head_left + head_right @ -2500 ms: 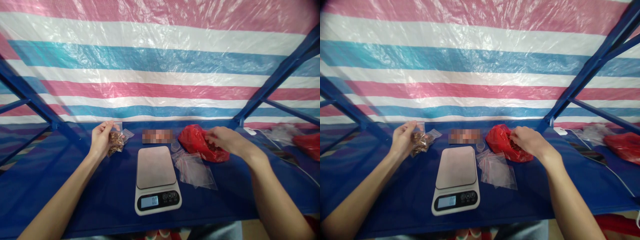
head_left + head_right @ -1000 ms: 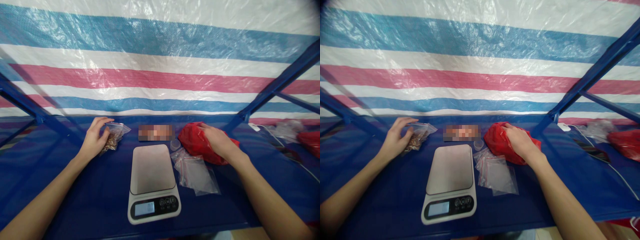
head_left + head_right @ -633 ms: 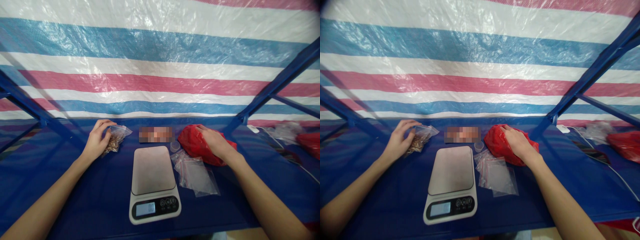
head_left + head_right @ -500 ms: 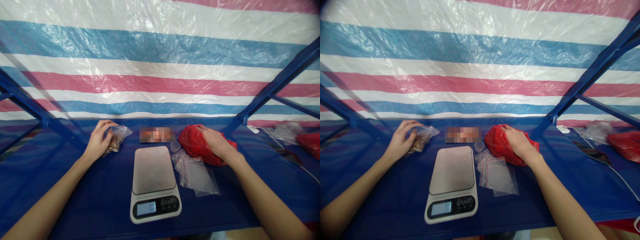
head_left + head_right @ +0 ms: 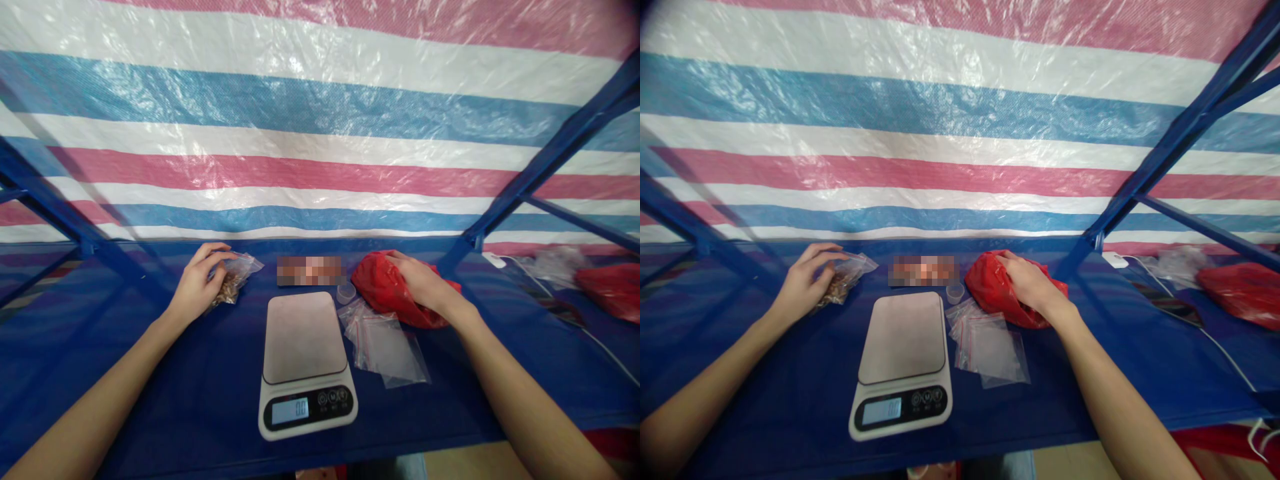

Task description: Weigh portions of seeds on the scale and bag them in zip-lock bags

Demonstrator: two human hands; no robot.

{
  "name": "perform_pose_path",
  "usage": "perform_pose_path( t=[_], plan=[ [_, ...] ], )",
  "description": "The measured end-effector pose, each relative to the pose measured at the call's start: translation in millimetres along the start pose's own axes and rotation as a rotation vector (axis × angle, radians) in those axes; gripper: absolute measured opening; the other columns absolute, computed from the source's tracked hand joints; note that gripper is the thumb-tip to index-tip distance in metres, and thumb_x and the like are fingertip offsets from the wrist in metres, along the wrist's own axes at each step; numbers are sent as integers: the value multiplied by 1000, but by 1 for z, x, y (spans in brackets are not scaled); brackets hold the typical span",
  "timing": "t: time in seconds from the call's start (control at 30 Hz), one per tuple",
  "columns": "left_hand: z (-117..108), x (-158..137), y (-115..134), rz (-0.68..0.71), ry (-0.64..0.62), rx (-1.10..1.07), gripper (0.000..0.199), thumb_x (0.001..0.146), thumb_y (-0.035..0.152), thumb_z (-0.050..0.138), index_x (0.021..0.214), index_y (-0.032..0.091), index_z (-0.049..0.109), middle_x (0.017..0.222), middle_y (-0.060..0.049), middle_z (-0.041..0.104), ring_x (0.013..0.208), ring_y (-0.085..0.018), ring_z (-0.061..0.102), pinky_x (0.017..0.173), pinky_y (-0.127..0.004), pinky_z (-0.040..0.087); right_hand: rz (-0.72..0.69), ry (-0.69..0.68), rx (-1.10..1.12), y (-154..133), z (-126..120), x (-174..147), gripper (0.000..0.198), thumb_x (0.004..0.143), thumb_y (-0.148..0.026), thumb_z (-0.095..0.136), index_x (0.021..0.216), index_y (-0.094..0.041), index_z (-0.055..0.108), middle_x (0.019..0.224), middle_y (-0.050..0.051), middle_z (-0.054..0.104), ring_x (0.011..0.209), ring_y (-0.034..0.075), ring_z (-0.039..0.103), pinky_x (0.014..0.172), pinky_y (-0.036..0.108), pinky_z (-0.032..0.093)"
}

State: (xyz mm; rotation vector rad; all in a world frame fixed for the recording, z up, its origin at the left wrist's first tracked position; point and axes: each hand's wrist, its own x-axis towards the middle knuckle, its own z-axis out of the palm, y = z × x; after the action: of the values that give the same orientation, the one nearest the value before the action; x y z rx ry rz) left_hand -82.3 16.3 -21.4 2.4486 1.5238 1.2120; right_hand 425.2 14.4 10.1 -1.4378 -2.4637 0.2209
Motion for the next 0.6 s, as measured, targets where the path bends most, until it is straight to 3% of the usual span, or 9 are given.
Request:
perform_pose_path(
  t=[0.37, 0.6],
  plan=[
    [4, 1, -1, -57, -8, -20, 34, 100, 28, 44, 114, 21, 74, 129, -9, 65, 125, -27, 64, 113, -47, 51, 4, 42, 31, -9, -1, -1, 50, 95, -15, 56, 142, -18, 71, 140, 16, 73, 125, 30, 73, 115, 40, 52],
    [6, 2, 1, -86, 7, -22, 33, 98, 28, 44, 113, 21, 73, 126, -10, 65, 123, -28, 65, 112, -46, 52, 25, 127, 75, -6, 8, 0, 44, 99, -14, 47, 133, -22, 74, 139, 14, 74, 129, 29, 71, 116, 43, 53]
  ],
)
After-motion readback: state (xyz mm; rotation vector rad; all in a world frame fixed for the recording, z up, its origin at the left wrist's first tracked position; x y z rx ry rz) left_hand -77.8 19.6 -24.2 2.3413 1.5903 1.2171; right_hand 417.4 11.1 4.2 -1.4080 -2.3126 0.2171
